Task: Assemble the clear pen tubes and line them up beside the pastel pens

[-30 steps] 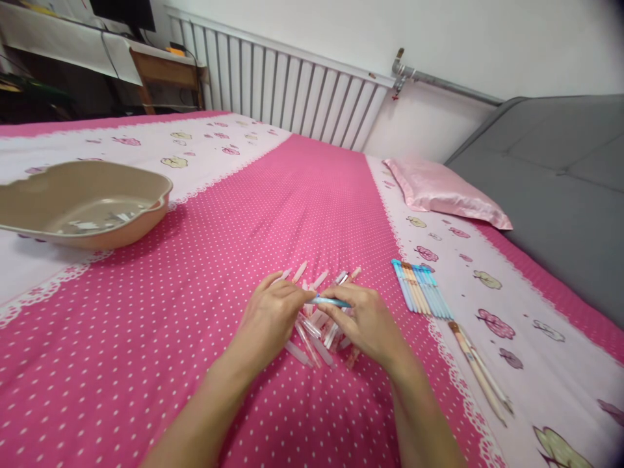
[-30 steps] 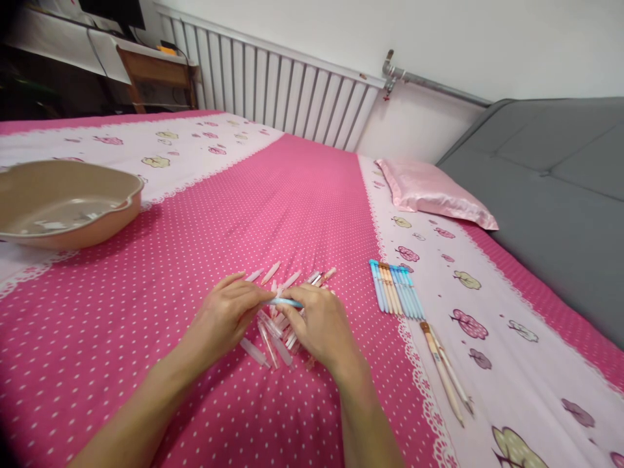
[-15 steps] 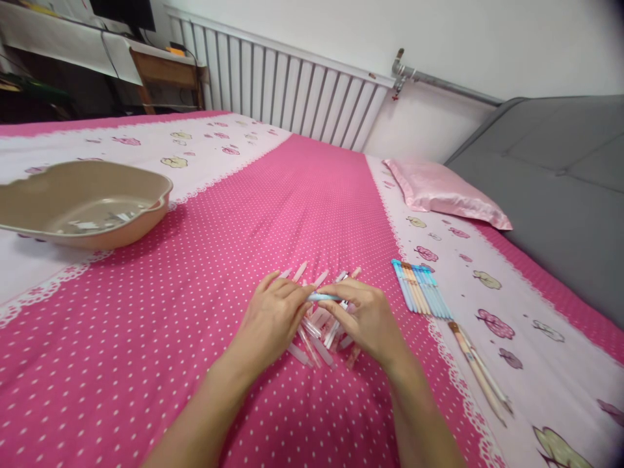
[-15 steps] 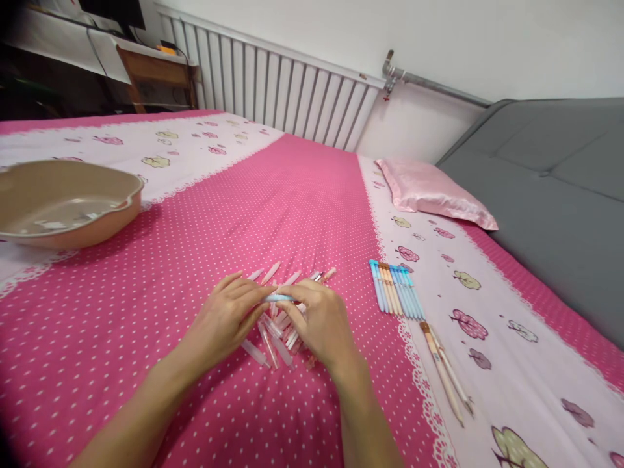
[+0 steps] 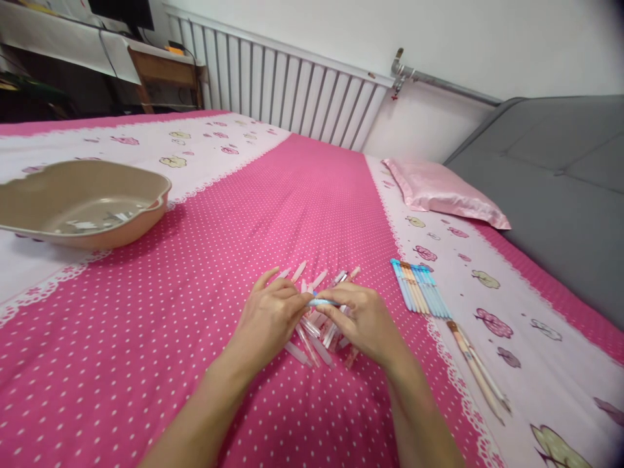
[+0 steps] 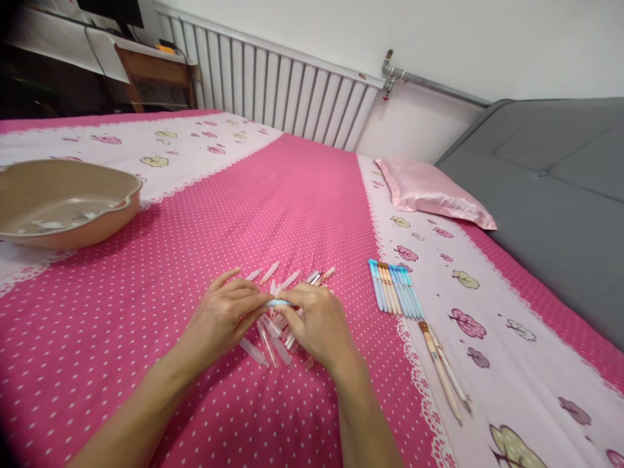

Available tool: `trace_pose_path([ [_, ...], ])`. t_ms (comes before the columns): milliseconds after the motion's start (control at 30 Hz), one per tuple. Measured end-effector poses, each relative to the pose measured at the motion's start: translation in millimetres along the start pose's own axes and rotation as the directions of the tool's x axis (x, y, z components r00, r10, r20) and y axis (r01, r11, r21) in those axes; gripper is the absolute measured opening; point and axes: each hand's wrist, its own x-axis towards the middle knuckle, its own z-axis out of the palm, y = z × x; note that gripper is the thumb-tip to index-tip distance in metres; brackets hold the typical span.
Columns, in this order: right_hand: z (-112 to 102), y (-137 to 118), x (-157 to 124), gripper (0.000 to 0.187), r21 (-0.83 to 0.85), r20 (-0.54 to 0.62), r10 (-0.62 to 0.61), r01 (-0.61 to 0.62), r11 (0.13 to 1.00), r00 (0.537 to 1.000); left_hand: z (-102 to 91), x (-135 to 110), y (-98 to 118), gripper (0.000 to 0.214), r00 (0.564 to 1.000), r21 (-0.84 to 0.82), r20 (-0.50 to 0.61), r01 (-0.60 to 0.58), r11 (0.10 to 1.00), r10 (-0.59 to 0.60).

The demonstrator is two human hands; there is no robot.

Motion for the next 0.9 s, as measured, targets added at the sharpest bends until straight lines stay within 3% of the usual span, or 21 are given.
trace_pose_path([
  [367, 1.1, -2.0, 1.4, 0.019, 0.012, -0.001, -0.005, 0.005, 1.000, 1.000, 0.0, -0.2, 0.8, 0.017, 0.998, -0.006, -0.067, 0.009, 1.000, -0.009],
  [500, 1.6, 0.0, 3.5, 0.028, 0.060, -0.147, 0.027, -0.018, 0.998, 0.989, -1.1, -1.3, -1.1, 0.019, 0.987, 0.014, -0.071, 0.147, 0.989, -0.146],
  [567, 1.6, 3.9, 4.1, 0.037, 0.086, -0.273, 0.078, -0.056, 0.995, 0.959, -1.9, -2.0, -2.6, 0.021, 0.971, 0.032, -0.084, 0.227, 0.973, -0.224],
  [667, 2.4, 11.0, 4.1, 0.031, 0.142, -0.378, 0.193, -0.150, 0.978, 0.905, -3.1, -2.4, -3.6, 0.023, 0.942, 0.039, -0.102, 0.326, 0.945, -0.321],
  [767, 6.9, 14.5, 4.2, 0.020, 0.093, -0.244, 0.216, -0.199, 0.976, 0.946, -3.7, -1.8, -3.0, 0.023, 0.929, 0.037, -0.093, 0.363, 0.931, -0.358],
  [900, 21.8, 13.6, 7.1, 0.022, -0.047, -0.010, 0.160, -0.161, 0.986, 0.987, -2.8, -1.0, -1.9, 0.024, 0.930, 0.038, -0.071, 0.364, 0.931, -0.360],
])
